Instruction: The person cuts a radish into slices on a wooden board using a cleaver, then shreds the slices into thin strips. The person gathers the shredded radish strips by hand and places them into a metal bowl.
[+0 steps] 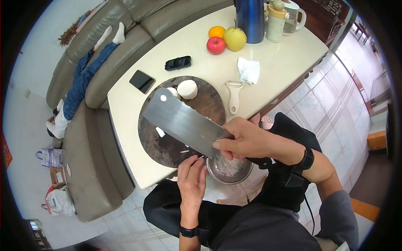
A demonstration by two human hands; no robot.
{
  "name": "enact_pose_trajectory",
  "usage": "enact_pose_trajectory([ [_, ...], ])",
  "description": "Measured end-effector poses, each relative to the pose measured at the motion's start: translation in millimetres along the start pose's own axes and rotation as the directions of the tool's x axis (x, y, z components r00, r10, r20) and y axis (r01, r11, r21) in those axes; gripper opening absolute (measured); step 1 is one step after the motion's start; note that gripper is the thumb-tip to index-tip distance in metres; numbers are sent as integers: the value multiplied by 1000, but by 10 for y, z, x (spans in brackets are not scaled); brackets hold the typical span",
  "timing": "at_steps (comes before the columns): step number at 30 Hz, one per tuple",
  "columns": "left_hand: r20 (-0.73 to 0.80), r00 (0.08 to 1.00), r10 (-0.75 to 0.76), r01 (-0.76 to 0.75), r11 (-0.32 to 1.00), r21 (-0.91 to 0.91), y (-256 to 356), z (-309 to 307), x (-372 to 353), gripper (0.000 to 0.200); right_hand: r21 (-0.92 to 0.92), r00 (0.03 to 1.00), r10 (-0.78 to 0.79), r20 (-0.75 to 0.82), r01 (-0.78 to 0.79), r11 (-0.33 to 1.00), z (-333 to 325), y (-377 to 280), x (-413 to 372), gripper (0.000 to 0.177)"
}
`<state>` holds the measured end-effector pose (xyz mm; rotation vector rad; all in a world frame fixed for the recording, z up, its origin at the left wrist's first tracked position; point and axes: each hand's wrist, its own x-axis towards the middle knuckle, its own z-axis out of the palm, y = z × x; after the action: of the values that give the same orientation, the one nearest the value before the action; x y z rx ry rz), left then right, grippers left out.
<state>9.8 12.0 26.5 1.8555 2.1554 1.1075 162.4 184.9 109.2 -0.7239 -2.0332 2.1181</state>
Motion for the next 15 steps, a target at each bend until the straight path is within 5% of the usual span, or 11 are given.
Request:
enact_pose_trajectory([
  [2,-126,991,-50,64,992,112,17,1,-55,38,21,1000,-15,-14,16,1000,-15,-2,-10,32],
  [6,-91,990,-111,128,969,209,18,-34,84,55,51,998,-58,-29,59,997,-39,40,-22,30],
  [15,-77,997,-6,21,981,192,-58,174,-2,25,19,991,-126,-48,127,992,-117,74,-59,28],
])
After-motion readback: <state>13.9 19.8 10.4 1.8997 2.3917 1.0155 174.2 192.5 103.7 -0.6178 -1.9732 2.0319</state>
